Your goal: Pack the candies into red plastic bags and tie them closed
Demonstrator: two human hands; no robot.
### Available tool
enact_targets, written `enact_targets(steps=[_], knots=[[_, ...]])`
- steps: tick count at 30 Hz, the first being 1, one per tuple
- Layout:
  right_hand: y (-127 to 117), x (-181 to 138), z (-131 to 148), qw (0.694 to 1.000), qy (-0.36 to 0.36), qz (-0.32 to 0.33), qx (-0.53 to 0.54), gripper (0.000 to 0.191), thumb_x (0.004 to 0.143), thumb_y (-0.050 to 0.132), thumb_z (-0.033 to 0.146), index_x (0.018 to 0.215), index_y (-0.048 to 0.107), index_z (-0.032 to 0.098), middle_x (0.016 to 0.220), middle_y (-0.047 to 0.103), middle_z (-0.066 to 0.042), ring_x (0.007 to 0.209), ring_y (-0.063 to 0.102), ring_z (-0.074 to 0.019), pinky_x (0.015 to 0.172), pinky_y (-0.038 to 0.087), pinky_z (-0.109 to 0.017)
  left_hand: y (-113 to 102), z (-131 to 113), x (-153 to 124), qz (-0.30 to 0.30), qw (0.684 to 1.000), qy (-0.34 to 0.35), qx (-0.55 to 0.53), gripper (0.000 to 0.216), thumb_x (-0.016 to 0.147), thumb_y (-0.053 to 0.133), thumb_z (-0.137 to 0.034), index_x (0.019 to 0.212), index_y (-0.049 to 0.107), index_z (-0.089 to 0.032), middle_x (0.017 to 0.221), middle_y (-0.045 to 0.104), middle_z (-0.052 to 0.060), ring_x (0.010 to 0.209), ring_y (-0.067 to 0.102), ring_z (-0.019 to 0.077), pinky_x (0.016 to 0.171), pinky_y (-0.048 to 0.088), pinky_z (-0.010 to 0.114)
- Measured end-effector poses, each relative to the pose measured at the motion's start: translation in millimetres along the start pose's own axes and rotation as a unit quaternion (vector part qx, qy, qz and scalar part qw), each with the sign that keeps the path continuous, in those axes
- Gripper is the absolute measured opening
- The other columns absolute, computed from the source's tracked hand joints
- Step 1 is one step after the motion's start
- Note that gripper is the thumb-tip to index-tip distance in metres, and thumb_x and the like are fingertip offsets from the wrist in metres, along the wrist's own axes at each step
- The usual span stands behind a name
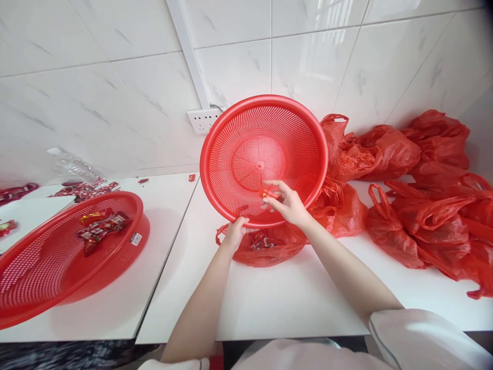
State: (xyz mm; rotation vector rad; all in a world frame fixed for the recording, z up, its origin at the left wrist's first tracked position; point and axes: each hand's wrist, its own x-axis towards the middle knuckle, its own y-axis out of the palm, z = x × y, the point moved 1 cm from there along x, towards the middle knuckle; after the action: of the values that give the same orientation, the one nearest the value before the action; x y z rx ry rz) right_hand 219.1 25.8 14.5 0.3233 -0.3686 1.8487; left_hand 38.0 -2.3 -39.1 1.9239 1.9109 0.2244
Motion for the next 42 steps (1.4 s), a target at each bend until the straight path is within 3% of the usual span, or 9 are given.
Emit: enact_targets(steps=[3,5,11,19,25,32,37,40,42], knots=[[-1.4,0.1,2.0,1.0,-0.021,-0.001,-0.019,0.037,0.081,0.068,0.041,0.109,0.065,0.018,0.095,0.073,-0.007,0.094,0.068,-0.0199,0.083,0.051,-0.031,-0.5,1.0,0.7,-0.007,1.0,0.002,-0.005,0.011,0.062,0.064,-0.022,0.066,0.057,-0.015,0.066,0.062,0.0,0.085,0.067,0.0247,0.084,0.055,0.047],[-2.5,-1.1,4.3,0.998,-0.029,0.011,-0.061,0.029,0.081,0.067,0.044,0.089,0.07,0.016,0.082,0.072,-0.005,0.081,0.068,-0.0183,0.078,0.051,-0.029,0.0,0.7,0.4,-0.003,1.0,0.004,-0.002,0.01,0.062,0.064,-0.022,0.065,0.057,-0.016,0.066,0.062,0.0,0.085,0.067,0.0246,0.083,0.055,0.046],[-3.6,-4.7,13.4,0.957,-0.081,0.038,-0.277,0.053,0.087,0.055,0.054,0.051,0.04,0.016,0.048,0.035,0.006,0.046,0.031,-0.0058,0.048,0.025,-0.021,2.2,-1.3,-1.8,0.006,1.0,0.002,0.001,0.019,0.064,0.063,-0.021,0.083,0.063,-0.016,0.081,0.069,0.003,0.093,0.067,0.0258,0.082,0.055,0.045],[-0.3,-8.1,27.8,0.901,-0.066,0.161,-0.396,0.053,0.097,0.035,0.044,0.053,0.046,0.016,0.048,0.037,0.004,0.045,0.026,-0.0072,0.051,0.021,-0.025,0.5,0.1,1.0,0.015,1.0,-0.006,-0.005,0.019,0.064,0.063,-0.022,0.082,0.064,-0.016,0.083,0.071,0.005,0.095,0.067,0.028,0.082,0.055,0.044],[0.7,-10.2,39.6,0.886,0.013,0.31,-0.344,0.032,0.081,0.062,0.051,0.084,0.071,0.02,0.072,0.069,-0.001,0.062,0.057,-0.0129,0.057,0.033,-0.023,-1.1,-1.9,1.6,-0.025,0.999,0.022,-0.021,0.009,0.065,0.061,-0.023,0.072,0.063,-0.018,0.076,0.07,0.004,0.092,0.067,0.0269,0.081,0.055,0.043],[-32.0,-3.6,27.7,0.878,0.291,0.086,-0.37,0.059,0.086,0.044,0.066,0.081,0.069,0.013,0.063,0.068,-0.01,0.058,0.065,-0.0215,0.067,0.048,-0.034,-10.9,-11.8,5.6,-0.018,0.994,0.042,-0.096,0.013,0.067,0.058,-0.026,0.07,0.064,-0.016,0.075,0.07,0.005,0.079,0.067,0.0212,0.077,0.057,0.04],[-36.4,4.1,21.3,0.971,0.235,-0.048,-0.008,0.038,0.085,0.059,0.043,0.115,0.055,0.019,0.098,0.072,-0.009,0.066,0.07,-0.0189,0.059,0.057,-0.031,-25.2,-27.5,0.5,0.057,0.996,0.031,-0.054,0.017,0.066,0.062,-0.025,0.079,0.066,-0.015,0.074,0.069,0.006,0.079,0.067,0.0233,0.077,0.055,0.042],[-34.3,8.4,20.8,0.941,0.262,-0.114,0.179,0.011,0.086,0.052,0.022,0.093,0.059,0.015,0.079,0.073,-0.006,0.056,0.067,-0.0146,0.052,0.058,-0.025,-39.5,-43.9,-0.5,0.079,0.988,0.108,-0.077,0.031,0.067,0.066,-0.034,0.094,0.063,-0.018,0.089,0.07,0.009,0.092,0.065,0.0263,0.078,0.053,0.041],[-36.0,9.9,24.1,0.913,0.281,-0.136,0.264,0.01,0.086,0.048,0.016,0.084,0.058,0.015,0.063,0.069,-0.002,0.045,0.061,-0.0105,0.044,0.054,-0.018,-59.1,-56.3,2.8,-0.031,0.966,0.218,-0.135,0.035,0.074,0.059,-0.044,0.099,0.058,-0.02,0.099,0.068,0.01,0.094,0.064,0.0235,0.078,0.052,0.037]])
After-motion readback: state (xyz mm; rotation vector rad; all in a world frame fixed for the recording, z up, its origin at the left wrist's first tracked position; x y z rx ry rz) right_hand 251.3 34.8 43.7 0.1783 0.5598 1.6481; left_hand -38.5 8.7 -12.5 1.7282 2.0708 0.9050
